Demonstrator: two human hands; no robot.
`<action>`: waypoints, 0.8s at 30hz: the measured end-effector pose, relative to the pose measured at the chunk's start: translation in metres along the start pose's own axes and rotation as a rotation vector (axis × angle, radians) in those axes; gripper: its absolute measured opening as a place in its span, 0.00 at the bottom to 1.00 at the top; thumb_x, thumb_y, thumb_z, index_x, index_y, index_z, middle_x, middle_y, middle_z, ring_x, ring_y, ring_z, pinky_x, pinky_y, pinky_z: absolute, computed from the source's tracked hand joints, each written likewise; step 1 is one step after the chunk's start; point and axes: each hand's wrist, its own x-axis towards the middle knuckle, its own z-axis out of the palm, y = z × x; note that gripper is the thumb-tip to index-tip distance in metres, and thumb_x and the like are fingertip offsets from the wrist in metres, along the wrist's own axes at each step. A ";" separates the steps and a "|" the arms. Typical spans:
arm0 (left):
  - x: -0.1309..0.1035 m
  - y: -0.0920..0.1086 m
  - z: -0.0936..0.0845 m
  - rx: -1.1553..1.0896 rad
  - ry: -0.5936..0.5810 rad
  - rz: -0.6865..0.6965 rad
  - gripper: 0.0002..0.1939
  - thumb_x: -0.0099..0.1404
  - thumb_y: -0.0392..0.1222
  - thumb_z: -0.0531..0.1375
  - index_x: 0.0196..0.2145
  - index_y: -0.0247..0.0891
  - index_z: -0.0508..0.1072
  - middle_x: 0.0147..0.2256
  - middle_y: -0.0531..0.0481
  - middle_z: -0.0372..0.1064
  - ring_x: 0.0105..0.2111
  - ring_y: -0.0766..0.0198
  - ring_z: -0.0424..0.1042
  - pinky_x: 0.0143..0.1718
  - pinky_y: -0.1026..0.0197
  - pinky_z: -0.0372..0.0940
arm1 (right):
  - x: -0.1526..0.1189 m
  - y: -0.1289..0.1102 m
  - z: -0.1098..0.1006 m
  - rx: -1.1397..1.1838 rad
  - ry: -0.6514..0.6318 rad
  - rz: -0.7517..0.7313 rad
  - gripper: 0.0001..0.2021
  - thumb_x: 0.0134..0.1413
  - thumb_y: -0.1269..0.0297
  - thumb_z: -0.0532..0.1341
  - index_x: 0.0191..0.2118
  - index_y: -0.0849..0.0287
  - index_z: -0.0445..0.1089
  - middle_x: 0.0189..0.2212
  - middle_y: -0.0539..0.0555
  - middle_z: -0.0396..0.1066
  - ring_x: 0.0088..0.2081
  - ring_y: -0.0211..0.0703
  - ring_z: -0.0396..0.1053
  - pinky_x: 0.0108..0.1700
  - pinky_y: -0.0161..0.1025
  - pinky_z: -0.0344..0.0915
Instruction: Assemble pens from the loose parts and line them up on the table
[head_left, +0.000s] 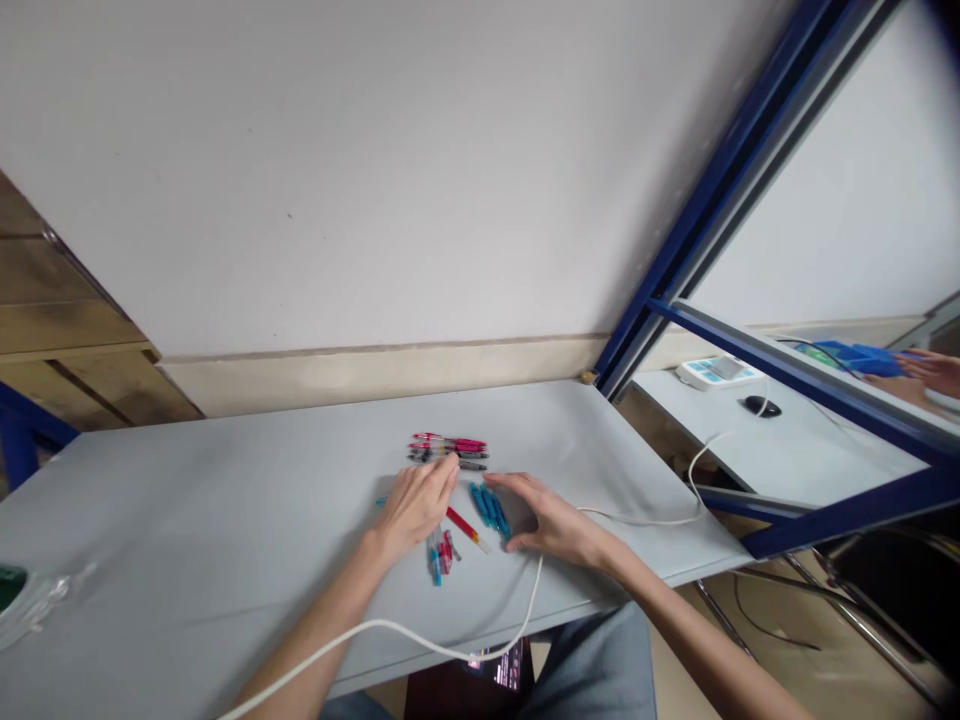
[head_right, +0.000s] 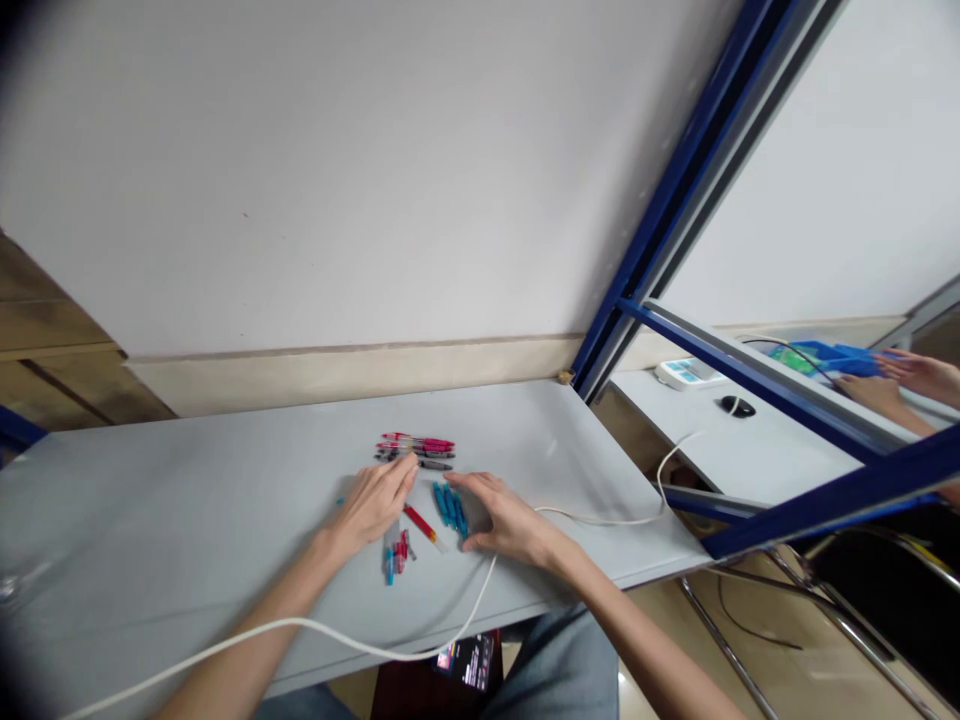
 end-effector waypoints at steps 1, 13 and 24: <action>0.000 0.000 -0.001 0.002 0.001 -0.007 0.12 0.77 0.41 0.44 0.40 0.43 0.65 0.33 0.52 0.73 0.30 0.60 0.73 0.31 0.60 0.52 | 0.001 0.000 0.000 -0.010 0.000 -0.001 0.40 0.51 0.64 0.72 0.68 0.48 0.57 0.64 0.58 0.60 0.65 0.55 0.58 0.67 0.53 0.55; 0.000 -0.002 -0.005 -0.060 0.055 -0.008 0.14 0.78 0.46 0.44 0.42 0.43 0.67 0.39 0.51 0.73 0.36 0.59 0.73 0.35 0.61 0.58 | 0.074 -0.013 -0.026 0.279 0.341 -0.203 0.15 0.59 0.53 0.66 0.47 0.54 0.75 0.48 0.57 0.66 0.52 0.49 0.68 0.56 0.48 0.68; 0.001 -0.005 -0.006 -0.007 0.011 -0.050 0.15 0.78 0.46 0.44 0.37 0.43 0.65 0.34 0.52 0.74 0.30 0.61 0.74 0.28 0.61 0.51 | 0.097 -0.003 0.004 0.269 0.430 -0.164 0.15 0.58 0.51 0.67 0.46 0.54 0.77 0.46 0.57 0.66 0.50 0.49 0.68 0.53 0.45 0.67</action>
